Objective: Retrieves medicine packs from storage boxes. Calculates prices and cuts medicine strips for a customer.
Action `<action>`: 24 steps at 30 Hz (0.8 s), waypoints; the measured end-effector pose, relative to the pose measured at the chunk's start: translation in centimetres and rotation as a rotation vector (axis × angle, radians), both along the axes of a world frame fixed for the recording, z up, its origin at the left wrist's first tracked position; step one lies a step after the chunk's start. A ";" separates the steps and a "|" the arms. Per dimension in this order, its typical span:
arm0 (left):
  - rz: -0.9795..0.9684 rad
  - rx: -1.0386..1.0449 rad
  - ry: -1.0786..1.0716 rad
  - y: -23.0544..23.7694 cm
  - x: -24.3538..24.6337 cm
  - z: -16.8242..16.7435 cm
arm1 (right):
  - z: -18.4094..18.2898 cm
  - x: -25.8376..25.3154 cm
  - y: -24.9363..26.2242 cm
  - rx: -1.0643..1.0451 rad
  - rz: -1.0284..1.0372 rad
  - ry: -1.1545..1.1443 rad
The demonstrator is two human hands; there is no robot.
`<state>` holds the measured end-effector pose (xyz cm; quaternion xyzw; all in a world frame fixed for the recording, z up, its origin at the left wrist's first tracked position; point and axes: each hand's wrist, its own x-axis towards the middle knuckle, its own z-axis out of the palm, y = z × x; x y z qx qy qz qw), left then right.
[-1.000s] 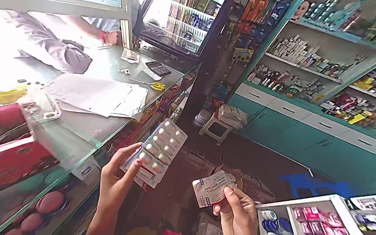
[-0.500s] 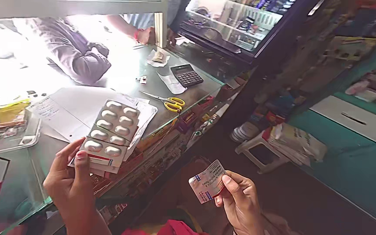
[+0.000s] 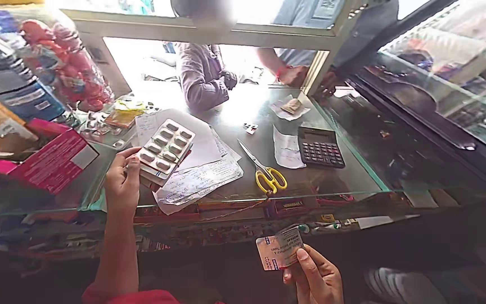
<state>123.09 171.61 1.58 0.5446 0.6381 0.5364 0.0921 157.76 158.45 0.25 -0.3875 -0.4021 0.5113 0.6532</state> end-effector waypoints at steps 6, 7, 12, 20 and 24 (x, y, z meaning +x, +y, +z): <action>0.199 0.173 0.209 -0.9 1.8 -1.1 | -0.5 0.9 4.8 0.034 0.046 -0.072; 0.096 0.266 0.111 -1.6 3.4 -1.2 | -0.5 1.0 5.6 0.042 0.060 -0.085; -0.758 0.189 -0.251 -1.8 12.5 -2.0 | 0.1 2.2 10.1 0.150 0.212 -0.297; -0.903 0.163 -0.503 2.7 18.8 -2.9 | 1.2 4.2 14.9 0.275 0.244 -0.566; -0.886 0.157 -0.532 3.7 19.7 -3.5 | 1.4 8.0 17.1 0.283 -0.040 -0.928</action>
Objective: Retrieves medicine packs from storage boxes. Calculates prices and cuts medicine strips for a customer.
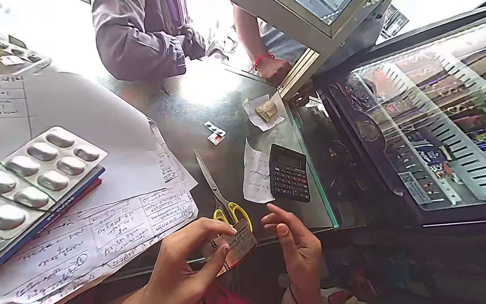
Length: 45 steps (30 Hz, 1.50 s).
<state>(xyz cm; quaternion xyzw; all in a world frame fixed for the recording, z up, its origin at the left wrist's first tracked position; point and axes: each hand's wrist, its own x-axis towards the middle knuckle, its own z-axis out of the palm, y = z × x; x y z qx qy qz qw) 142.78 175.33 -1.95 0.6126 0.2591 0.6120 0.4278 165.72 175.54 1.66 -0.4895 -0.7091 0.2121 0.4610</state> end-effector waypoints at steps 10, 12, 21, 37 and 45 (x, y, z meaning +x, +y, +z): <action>-0.114 -0.071 -0.077 0.8 4.1 1.0 | -0.8 4.9 7.9 -0.242 -0.510 -0.637; -0.124 -0.126 -0.069 1.1 5.1 1.3 | -1.0 4.9 7.7 -0.256 -0.500 -0.642; -0.019 -0.104 0.165 2.4 6.9 1.7 | -1.1 9.5 5.5 -0.046 -0.212 -0.347; 0.032 -0.163 0.289 3.4 8.4 2.3 | -2.1 10.9 6.0 0.141 -0.372 -0.467; 0.008 -0.158 0.291 3.7 8.5 1.9 | -2.1 11.6 6.5 0.152 -0.365 -0.436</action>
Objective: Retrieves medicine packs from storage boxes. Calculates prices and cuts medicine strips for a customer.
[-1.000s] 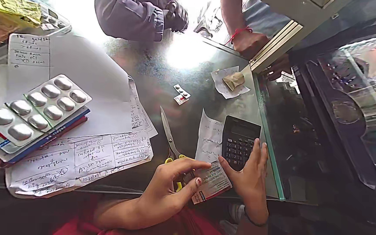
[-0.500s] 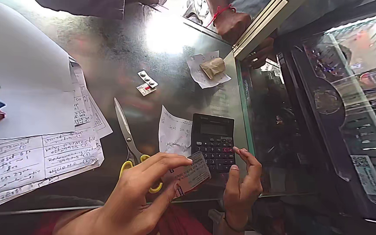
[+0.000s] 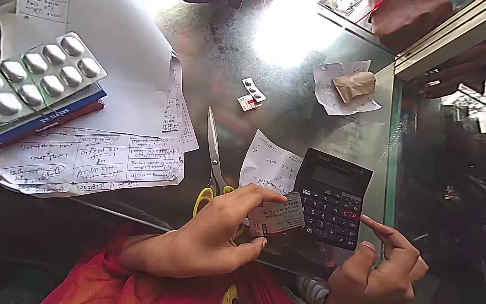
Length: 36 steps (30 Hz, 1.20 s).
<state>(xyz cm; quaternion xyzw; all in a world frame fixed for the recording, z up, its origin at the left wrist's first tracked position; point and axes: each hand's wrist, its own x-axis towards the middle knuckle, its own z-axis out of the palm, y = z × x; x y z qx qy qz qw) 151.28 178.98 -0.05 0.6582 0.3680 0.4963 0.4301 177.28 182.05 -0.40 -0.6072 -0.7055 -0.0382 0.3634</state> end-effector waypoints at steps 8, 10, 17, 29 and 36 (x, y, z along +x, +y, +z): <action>0.102 -0.023 -0.019 -0.2 -0.1 0.0 | 0.1 0.3 0.1 -0.045 0.024 -0.033; 0.156 -0.026 -0.003 -0.3 0.0 -0.2 | 0.3 0.5 -0.2 -0.054 0.046 -0.002; 0.179 -0.023 0.001 -0.3 0.2 -0.3 | -0.3 -0.5 -0.8 -0.001 0.302 0.149; 0.167 -0.004 0.045 -0.4 0.1 -0.3 | -0.6 -1.4 -0.7 0.099 0.236 0.097; 0.234 -0.080 -0.080 -0.7 0.3 0.1 | -0.4 -1.2 -1.2 0.098 0.299 0.125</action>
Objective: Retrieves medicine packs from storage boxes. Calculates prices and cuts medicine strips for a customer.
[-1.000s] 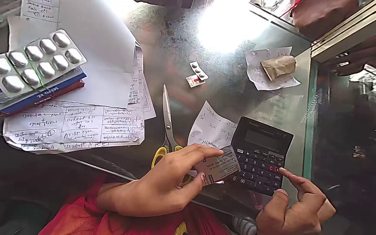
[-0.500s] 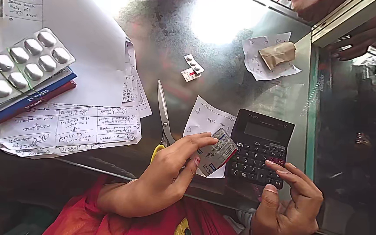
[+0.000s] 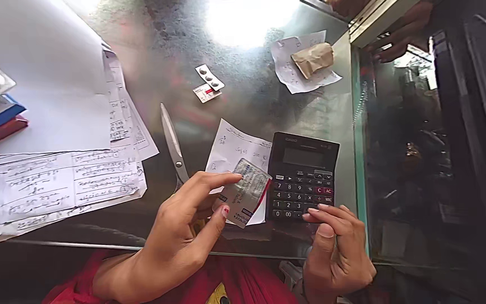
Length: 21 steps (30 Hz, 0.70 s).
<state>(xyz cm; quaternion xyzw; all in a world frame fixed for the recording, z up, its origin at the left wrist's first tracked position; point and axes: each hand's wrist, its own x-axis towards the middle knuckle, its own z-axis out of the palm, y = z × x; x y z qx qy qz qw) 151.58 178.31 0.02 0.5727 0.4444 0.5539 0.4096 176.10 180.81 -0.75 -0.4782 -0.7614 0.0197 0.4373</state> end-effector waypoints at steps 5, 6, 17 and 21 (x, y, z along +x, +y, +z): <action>0.102 0.021 -0.017 -0.3 0.1 -0.2 | -0.4 -0.1 -0.2 -0.023 0.058 0.015; 0.096 0.013 -0.025 -0.3 0.1 -0.3 | -0.4 -0.2 -0.2 -0.020 0.063 0.013; 0.019 0.055 0.045 -0.3 -0.1 -0.6 | 0.0 -1.0 0.1 0.008 0.068 -0.001; 0.010 0.074 0.061 -0.2 -0.2 -0.7 | 0.3 -2.1 0.4 -0.019 0.047 -0.143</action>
